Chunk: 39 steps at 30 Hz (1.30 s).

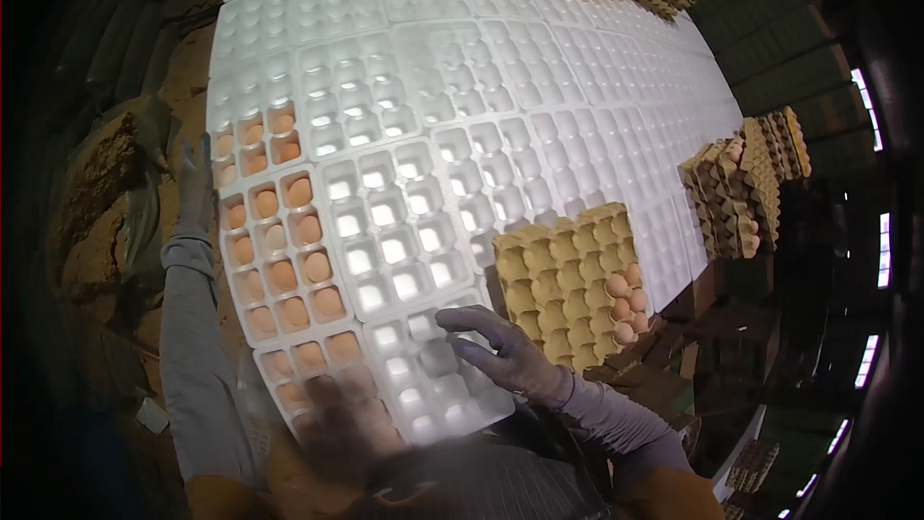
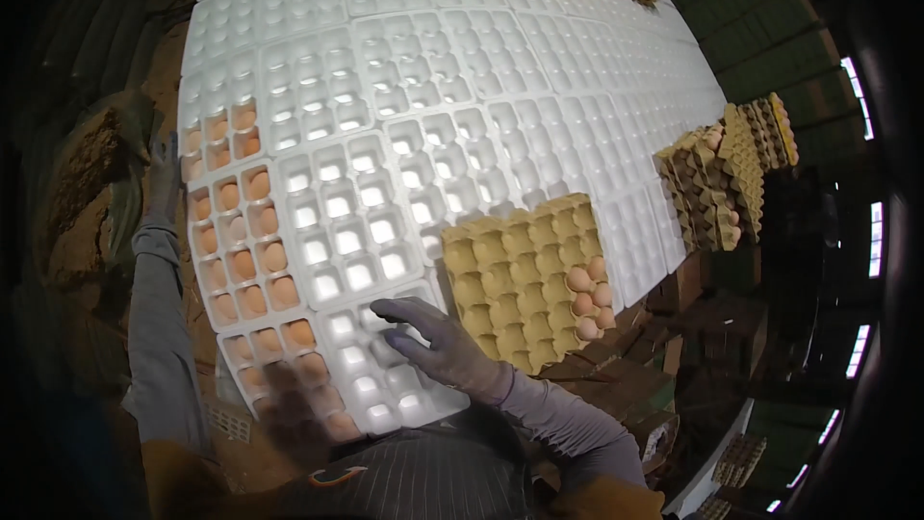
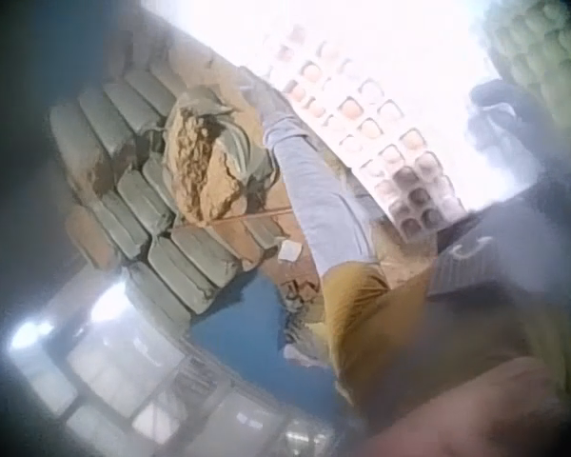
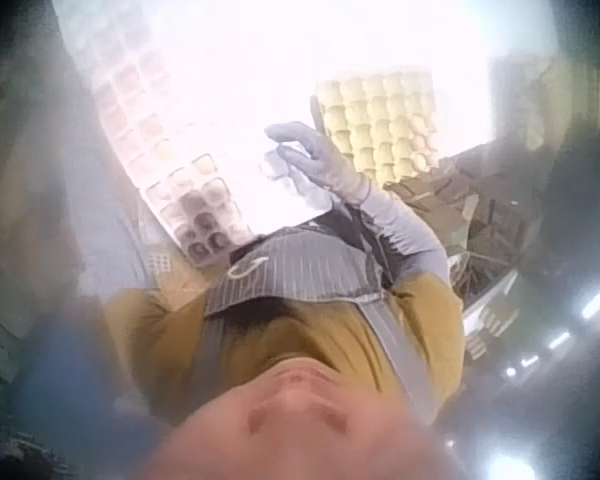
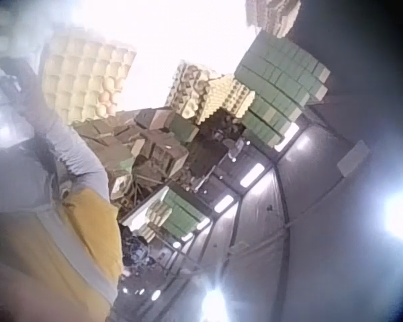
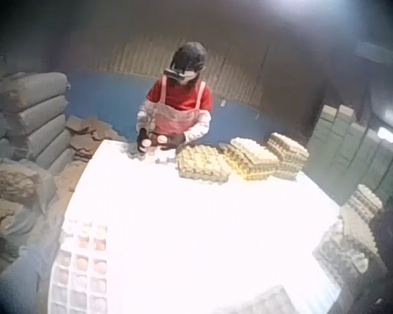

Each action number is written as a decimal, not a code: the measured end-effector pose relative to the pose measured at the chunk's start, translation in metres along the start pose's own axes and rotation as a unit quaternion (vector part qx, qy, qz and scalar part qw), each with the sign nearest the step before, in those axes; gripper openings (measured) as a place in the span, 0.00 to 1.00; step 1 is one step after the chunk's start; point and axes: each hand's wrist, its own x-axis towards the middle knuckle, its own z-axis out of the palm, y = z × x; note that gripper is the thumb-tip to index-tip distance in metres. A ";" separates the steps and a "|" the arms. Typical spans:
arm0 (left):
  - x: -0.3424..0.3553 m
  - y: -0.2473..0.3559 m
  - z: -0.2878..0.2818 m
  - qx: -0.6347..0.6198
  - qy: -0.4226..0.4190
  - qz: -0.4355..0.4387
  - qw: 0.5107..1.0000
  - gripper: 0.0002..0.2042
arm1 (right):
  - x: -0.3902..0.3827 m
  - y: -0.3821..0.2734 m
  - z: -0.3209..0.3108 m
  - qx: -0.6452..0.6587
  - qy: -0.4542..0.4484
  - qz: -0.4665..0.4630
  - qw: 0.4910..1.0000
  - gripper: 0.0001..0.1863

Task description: The person handles a tray of eggs, transfers them onto a larger white tray on a table, and then uses a pusher tool to clear debris from the floor area. They continue by picking up more egg trays and transferring individual eggs to the large tray on the workbench.

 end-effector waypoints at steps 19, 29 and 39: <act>-0.444 0.108 0.356 0.288 -0.306 0.409 0.810 0.18 | -0.108 0.122 -0.298 0.280 0.131 0.071 0.948 0.19; -0.459 0.151 0.354 0.091 -0.307 0.180 0.930 0.14 | -0.125 0.150 -0.308 -0.368 -0.076 -0.105 0.921 0.30; -0.483 0.152 0.349 0.344 -0.357 0.199 0.845 0.21 | -0.164 0.121 -0.313 -0.127 -0.092 0.005 0.988 0.20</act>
